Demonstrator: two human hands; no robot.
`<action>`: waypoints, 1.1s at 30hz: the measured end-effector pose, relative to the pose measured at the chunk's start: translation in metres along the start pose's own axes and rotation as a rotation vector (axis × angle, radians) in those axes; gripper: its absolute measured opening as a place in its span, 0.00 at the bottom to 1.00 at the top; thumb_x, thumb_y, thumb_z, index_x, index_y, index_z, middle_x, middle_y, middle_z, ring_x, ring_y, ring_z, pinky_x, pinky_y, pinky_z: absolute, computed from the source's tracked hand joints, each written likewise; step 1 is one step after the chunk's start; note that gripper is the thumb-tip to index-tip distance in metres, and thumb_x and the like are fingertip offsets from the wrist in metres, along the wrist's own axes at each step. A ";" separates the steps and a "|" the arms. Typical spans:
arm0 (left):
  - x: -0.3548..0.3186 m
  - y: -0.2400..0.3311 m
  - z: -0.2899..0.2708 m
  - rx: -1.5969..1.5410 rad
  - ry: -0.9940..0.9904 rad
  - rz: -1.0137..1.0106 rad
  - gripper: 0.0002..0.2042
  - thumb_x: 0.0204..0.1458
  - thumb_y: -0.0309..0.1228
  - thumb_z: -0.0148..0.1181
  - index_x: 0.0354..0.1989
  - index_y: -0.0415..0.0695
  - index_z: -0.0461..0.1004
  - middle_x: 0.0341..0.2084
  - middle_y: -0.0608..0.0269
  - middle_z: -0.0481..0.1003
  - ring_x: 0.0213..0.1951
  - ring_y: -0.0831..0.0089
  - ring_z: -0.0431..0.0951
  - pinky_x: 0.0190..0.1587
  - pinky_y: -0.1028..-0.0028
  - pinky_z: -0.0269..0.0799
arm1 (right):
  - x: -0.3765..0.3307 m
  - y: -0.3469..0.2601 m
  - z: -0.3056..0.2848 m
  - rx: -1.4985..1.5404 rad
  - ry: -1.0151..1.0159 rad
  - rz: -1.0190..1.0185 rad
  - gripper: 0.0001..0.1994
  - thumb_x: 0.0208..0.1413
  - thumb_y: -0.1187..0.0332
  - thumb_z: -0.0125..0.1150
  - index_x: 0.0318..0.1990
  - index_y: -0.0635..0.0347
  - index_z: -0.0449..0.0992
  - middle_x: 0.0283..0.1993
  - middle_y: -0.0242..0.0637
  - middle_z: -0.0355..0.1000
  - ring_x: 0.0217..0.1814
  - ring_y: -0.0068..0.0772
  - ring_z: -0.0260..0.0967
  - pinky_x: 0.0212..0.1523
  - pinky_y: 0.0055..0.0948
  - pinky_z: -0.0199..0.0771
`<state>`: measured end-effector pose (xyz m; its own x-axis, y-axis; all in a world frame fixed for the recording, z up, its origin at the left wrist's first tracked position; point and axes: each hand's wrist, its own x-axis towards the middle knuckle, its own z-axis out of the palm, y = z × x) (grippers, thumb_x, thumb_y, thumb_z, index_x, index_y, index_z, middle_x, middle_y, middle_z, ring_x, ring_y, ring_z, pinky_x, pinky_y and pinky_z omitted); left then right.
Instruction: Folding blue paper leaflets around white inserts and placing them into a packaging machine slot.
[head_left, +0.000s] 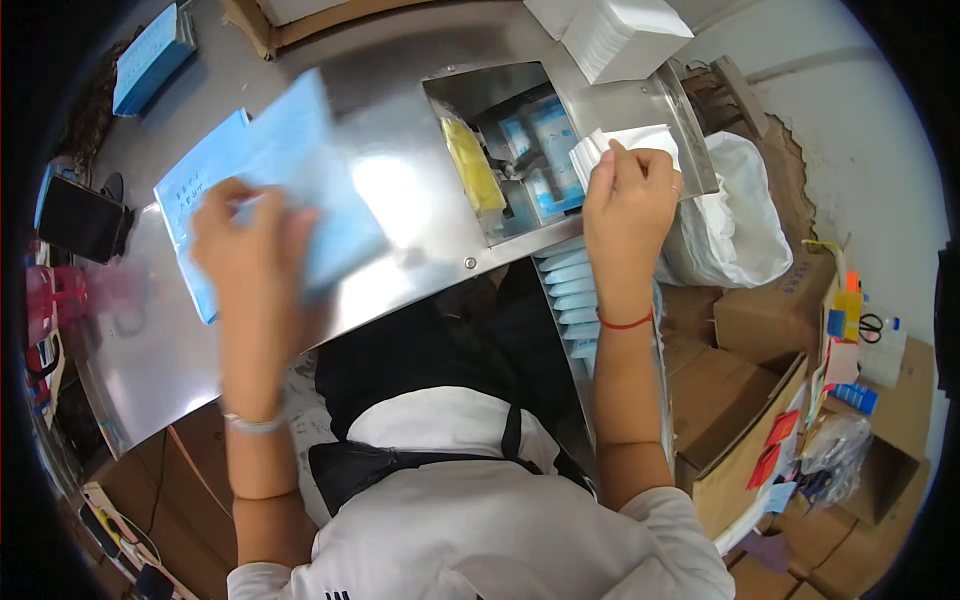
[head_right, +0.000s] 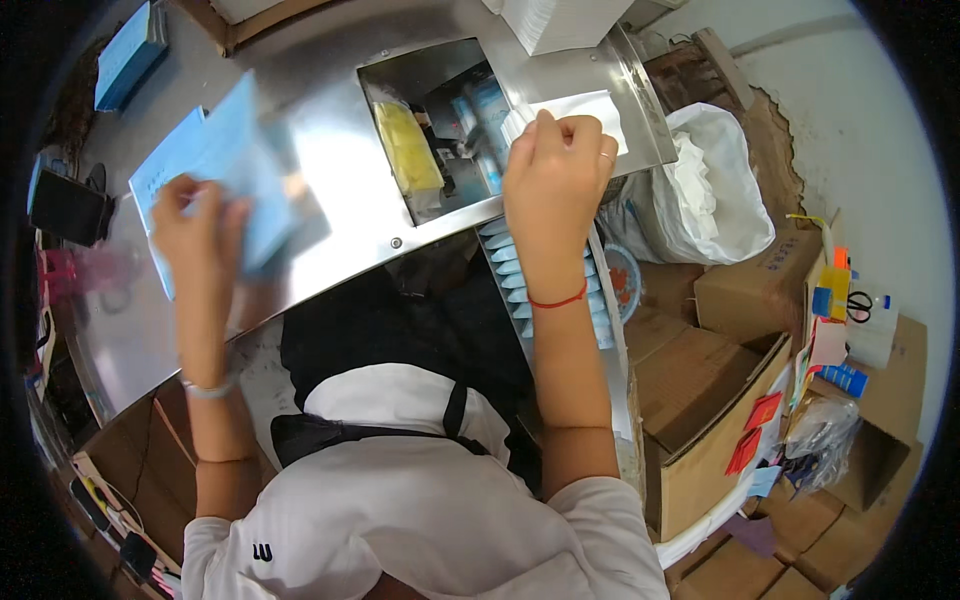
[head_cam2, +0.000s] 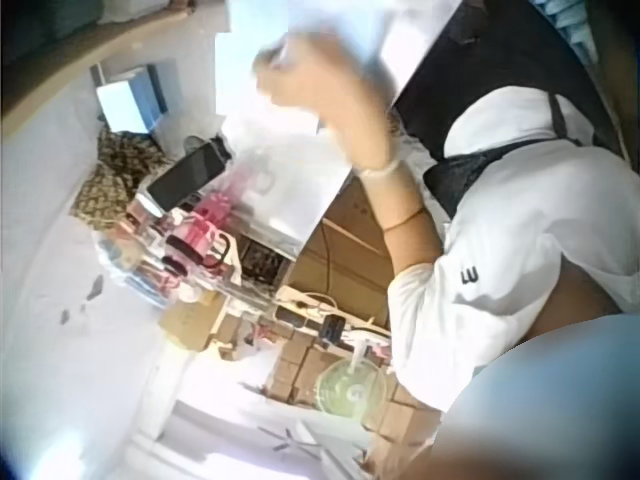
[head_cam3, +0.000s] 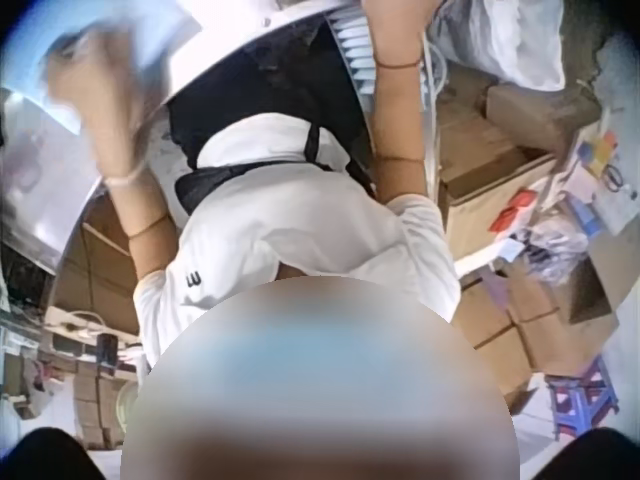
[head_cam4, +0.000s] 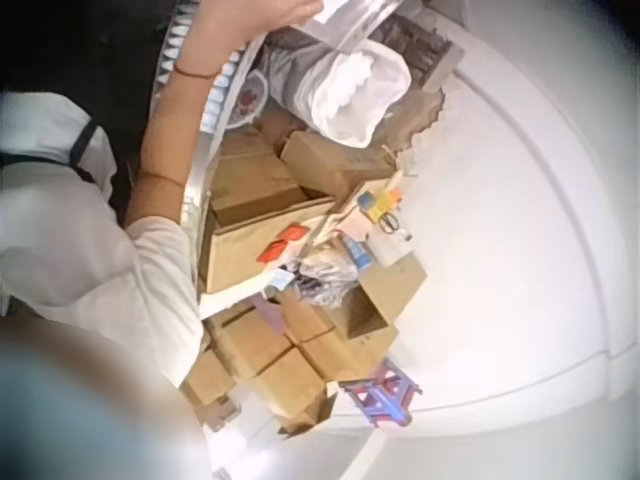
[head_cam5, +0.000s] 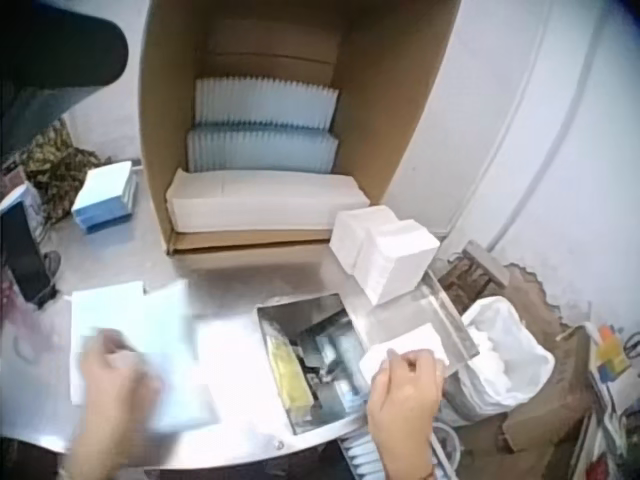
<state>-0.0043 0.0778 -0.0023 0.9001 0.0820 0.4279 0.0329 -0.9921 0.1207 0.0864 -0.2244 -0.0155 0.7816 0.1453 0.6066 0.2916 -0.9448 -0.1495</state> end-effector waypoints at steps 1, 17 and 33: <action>-0.002 0.025 0.002 -0.092 0.042 0.090 0.15 0.48 0.39 0.69 0.33 0.41 0.74 0.45 0.44 0.72 0.48 0.46 0.72 0.49 0.53 0.68 | 0.003 -0.001 -0.005 0.018 -0.002 -0.005 0.13 0.53 0.73 0.61 0.45 0.65 0.80 0.42 0.42 0.68 0.43 0.47 0.63 0.47 0.41 0.67; -0.026 0.049 0.015 -0.430 -0.164 0.117 0.21 0.38 0.28 0.67 0.45 0.44 0.72 0.60 0.48 0.65 0.57 0.46 0.65 0.56 0.56 0.62 | -0.014 -0.087 0.007 0.340 -0.209 -0.441 0.11 0.46 0.71 0.59 0.39 0.56 0.79 0.45 0.40 0.73 0.51 0.44 0.68 0.67 0.56 0.54; 0.010 0.068 -0.005 -0.075 -0.409 0.216 0.24 0.53 0.51 0.62 0.49 0.45 0.72 0.64 0.46 0.63 0.51 0.51 0.75 0.52 0.58 0.70 | 0.000 0.006 -0.010 0.050 -0.008 -0.071 0.11 0.51 0.75 0.62 0.42 0.66 0.81 0.41 0.40 0.71 0.44 0.45 0.67 0.47 0.41 0.70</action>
<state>0.0047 0.0112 0.0151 0.9807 -0.1847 0.0638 -0.1920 -0.9716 0.1382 0.0830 -0.2329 -0.0087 0.7626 0.2140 0.6105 0.3736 -0.9161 -0.1455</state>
